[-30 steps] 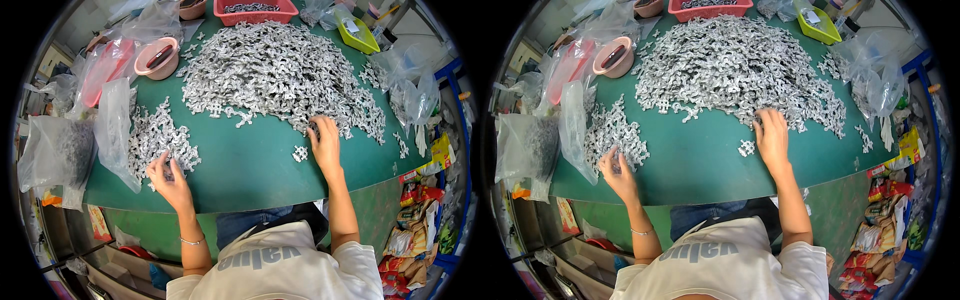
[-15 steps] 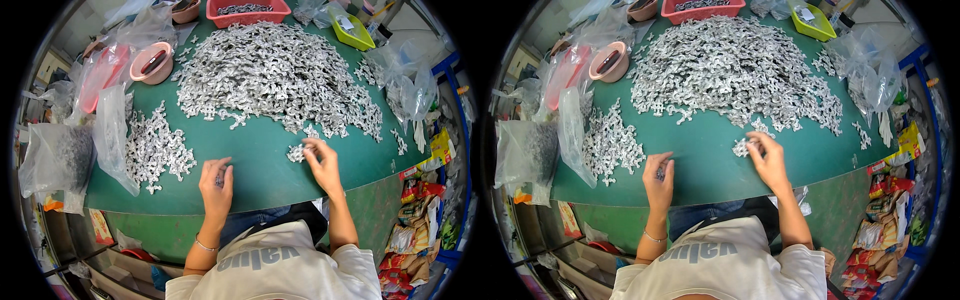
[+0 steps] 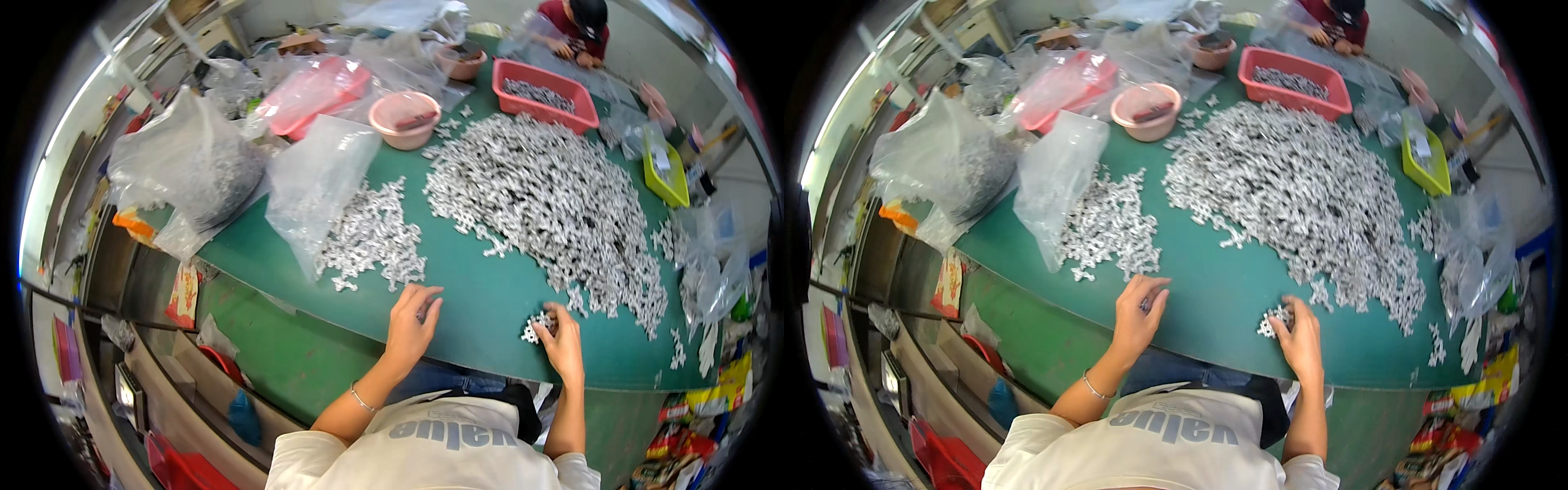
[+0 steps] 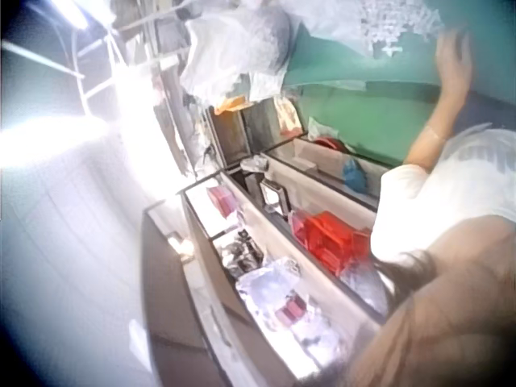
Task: The person picks up and organizes small grey cross-shaped plastic components on a work table, moving them between a large central pile and smaller groups.
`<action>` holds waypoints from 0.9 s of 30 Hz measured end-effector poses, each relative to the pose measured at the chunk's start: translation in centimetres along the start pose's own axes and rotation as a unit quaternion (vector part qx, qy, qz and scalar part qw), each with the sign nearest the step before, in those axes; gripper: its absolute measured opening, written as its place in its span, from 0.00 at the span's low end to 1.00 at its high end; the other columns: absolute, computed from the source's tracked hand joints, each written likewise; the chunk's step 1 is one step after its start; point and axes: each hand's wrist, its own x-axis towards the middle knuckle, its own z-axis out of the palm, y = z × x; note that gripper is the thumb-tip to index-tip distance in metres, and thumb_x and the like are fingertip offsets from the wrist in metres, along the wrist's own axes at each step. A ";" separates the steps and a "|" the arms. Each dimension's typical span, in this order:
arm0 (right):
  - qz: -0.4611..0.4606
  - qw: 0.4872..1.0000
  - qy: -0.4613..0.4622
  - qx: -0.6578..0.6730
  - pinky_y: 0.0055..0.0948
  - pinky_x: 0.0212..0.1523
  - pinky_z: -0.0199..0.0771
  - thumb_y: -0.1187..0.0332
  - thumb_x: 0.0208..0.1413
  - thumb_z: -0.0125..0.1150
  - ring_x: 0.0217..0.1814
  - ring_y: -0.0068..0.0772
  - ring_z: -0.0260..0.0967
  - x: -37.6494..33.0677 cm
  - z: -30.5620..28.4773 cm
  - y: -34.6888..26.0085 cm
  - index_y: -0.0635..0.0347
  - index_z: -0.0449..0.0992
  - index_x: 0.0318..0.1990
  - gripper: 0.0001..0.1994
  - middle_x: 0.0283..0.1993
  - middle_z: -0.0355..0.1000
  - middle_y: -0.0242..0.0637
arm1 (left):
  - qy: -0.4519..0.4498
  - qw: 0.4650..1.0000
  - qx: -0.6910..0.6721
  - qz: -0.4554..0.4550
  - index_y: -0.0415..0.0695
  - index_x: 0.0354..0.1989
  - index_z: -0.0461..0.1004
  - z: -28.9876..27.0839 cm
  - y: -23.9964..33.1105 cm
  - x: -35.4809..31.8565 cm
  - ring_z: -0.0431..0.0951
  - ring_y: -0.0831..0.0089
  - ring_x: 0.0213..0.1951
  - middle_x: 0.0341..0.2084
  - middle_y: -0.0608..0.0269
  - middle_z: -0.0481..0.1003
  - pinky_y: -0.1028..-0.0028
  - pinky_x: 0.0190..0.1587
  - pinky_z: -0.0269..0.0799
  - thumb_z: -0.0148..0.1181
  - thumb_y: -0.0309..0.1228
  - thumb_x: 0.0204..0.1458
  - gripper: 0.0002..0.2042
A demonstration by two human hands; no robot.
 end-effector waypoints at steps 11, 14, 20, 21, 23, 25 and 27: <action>0.198 0.810 -0.226 0.503 0.26 0.28 0.74 0.74 0.54 0.53 0.27 0.25 0.69 3.6 4.3 -5.7 0.68 0.70 0.40 0.08 0.31 0.70 0.35 | 0.266 0.956 0.113 -0.048 0.41 0.43 0.70 -9.0 -4.0 2.7 0.68 0.70 0.26 0.29 0.58 0.65 0.74 0.28 0.65 0.62 0.20 0.42 0.17; 0.200 0.785 -0.280 0.514 0.24 0.28 0.74 0.73 0.55 0.53 0.27 0.24 0.69 5.3 6.4 -8.6 0.68 0.69 0.40 0.08 0.31 0.70 0.35 | 0.307 0.930 0.197 -0.046 0.42 0.42 0.69 -11.3 -5.5 4.6 0.71 0.61 0.33 0.35 0.56 0.64 0.66 0.32 0.67 0.64 0.23 0.40 0.18; 0.171 0.773 -0.368 0.488 0.22 0.29 0.72 0.71 0.56 0.52 0.32 0.24 0.69 8.7 10.2 -13.7 0.70 0.69 0.43 0.11 0.33 0.70 0.36 | 0.331 0.916 0.229 -0.004 0.39 0.31 0.72 -14.7 -7.4 6.7 0.72 0.57 0.30 0.30 0.56 0.67 0.65 0.31 0.66 0.59 0.23 0.43 0.06; 0.163 0.773 -0.371 0.489 0.22 0.29 0.72 0.71 0.56 0.52 0.32 0.24 0.69 9.2 10.5 -14.7 0.71 0.69 0.43 0.12 0.33 0.70 0.37 | 0.344 0.916 0.205 0.009 0.36 0.28 0.72 -15.0 -6.9 7.1 0.70 0.61 0.26 0.27 0.56 0.67 0.68 0.29 0.65 0.58 0.22 0.45 0.03; 0.148 0.766 -0.397 0.483 0.23 0.31 0.72 0.70 0.56 0.52 0.33 0.25 0.69 10.2 11.0 -17.5 0.70 0.69 0.43 0.12 0.35 0.71 0.37 | 0.352 0.918 0.184 0.007 0.36 0.28 0.72 -15.9 -6.2 7.7 0.69 0.64 0.25 0.26 0.57 0.67 0.70 0.28 0.64 0.57 0.22 0.45 0.03; 0.163 0.738 -0.416 0.505 0.25 0.33 0.72 0.70 0.56 0.52 0.35 0.26 0.69 11.2 11.8 -20.6 0.70 0.68 0.43 0.12 0.36 0.70 0.37 | 0.369 0.916 0.154 0.017 0.34 0.27 0.71 -16.4 -5.8 8.3 0.65 0.70 0.22 0.24 0.58 0.68 0.73 0.25 0.62 0.57 0.21 0.45 0.03; 0.185 0.683 -0.437 0.555 0.29 0.38 0.73 0.71 0.56 0.51 0.39 0.28 0.68 12.3 13.5 -23.0 0.69 0.68 0.42 0.10 0.38 0.70 0.39 | 0.372 0.917 0.140 0.009 0.34 0.27 0.71 -16.6 -5.4 8.6 0.65 0.70 0.22 0.24 0.59 0.68 0.74 0.25 0.62 0.57 0.21 0.45 0.03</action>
